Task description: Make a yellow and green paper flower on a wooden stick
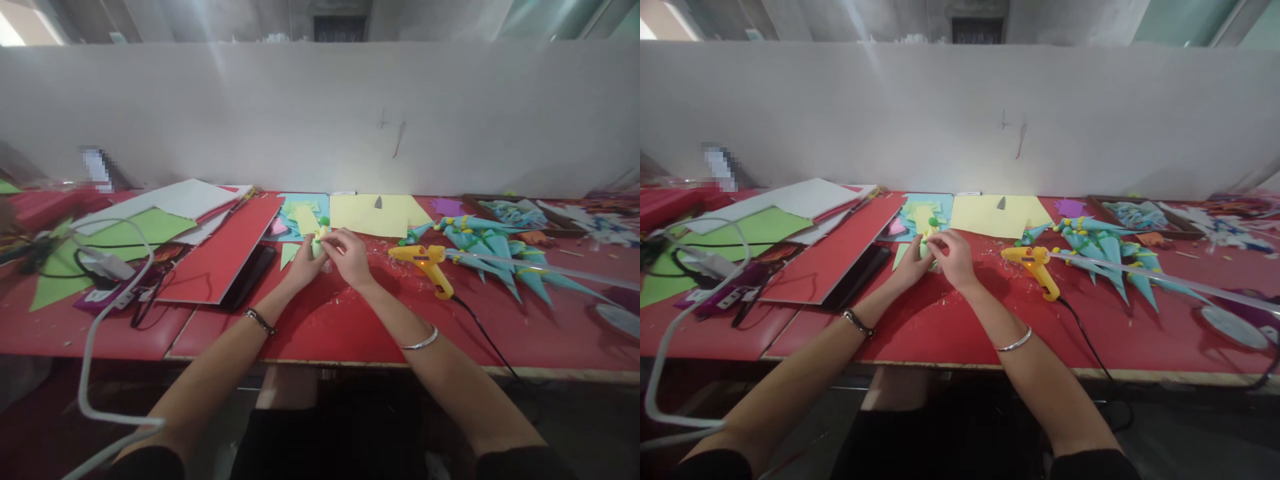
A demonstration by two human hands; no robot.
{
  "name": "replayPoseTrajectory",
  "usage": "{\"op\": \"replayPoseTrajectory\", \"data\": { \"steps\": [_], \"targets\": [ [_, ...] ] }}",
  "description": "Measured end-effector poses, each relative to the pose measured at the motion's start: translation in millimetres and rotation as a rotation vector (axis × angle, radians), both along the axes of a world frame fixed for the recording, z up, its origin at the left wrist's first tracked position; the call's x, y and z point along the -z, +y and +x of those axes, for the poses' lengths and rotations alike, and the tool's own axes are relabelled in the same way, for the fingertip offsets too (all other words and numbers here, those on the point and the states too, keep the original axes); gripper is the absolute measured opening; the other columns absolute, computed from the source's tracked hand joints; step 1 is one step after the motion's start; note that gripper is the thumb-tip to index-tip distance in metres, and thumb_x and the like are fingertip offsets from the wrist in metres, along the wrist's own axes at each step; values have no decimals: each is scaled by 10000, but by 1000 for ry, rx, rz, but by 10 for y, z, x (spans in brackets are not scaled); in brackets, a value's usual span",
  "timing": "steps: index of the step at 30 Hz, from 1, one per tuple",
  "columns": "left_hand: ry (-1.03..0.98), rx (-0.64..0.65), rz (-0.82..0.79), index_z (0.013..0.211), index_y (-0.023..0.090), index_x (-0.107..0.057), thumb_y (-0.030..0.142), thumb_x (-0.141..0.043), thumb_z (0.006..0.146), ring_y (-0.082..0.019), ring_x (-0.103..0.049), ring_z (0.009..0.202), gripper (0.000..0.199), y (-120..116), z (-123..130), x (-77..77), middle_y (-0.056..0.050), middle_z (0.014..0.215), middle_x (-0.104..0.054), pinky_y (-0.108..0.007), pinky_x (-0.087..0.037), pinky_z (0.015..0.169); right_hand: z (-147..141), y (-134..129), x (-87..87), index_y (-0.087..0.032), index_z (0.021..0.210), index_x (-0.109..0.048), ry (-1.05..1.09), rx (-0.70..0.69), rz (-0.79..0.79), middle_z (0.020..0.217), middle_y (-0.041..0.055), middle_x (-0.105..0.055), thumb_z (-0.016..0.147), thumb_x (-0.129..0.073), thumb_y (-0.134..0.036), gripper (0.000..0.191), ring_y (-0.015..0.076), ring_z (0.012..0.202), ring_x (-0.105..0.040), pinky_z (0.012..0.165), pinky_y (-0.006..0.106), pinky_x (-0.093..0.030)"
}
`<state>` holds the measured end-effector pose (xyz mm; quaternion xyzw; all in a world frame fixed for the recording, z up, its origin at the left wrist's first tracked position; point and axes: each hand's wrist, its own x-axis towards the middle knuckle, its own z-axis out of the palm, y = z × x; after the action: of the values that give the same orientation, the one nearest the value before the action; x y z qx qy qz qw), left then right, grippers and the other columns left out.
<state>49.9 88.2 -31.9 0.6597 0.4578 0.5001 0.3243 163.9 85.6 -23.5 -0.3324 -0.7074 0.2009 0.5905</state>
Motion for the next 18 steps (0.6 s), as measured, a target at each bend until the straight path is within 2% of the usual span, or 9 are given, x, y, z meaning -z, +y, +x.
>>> {"op": "replayPoseTrajectory", "data": {
  "steps": [4,7,12,15,18],
  "targets": [
    [-22,-11,-2,934,154,-440,279,-530,710,-95,-502,616,271,29,-16,42,15,730,-533,-210,-411,572,-1,17,-8,-172,775,-580,84,-28,-52,762,15,-570,739,-529,-232,86,119,711,-562,685,235,-469],
    [-26,-83,-30,924,164,-462,303,-532,708,-96,-506,601,266,85,-64,69,22,708,-535,-212,-413,567,39,65,1,-172,741,-554,106,64,-110,724,14,-583,752,-487,-266,116,122,688,-559,659,236,-462],
    [-91,-302,-68,860,173,-481,293,-523,702,-121,-533,648,203,210,-155,104,16,688,-548,-231,-422,600,113,158,98,-160,720,-565,-168,258,-247,703,24,-590,668,-502,-165,83,130,628,-545,604,249,-447],
    [-109,-349,-87,821,174,-475,269,-524,689,-129,-542,677,170,243,-173,115,11,694,-556,-237,-425,617,99,171,163,-158,686,-588,-300,187,-387,700,29,-621,606,-542,-130,96,142,639,-576,615,255,-456],
    [-98,-358,-95,804,175,-470,265,-528,680,-132,-543,681,164,244,-171,127,10,691,-560,-240,-423,619,78,160,192,-162,654,-613,-322,93,-500,668,31,-652,602,-579,-156,62,157,652,-608,632,260,-466]
  ]
}}
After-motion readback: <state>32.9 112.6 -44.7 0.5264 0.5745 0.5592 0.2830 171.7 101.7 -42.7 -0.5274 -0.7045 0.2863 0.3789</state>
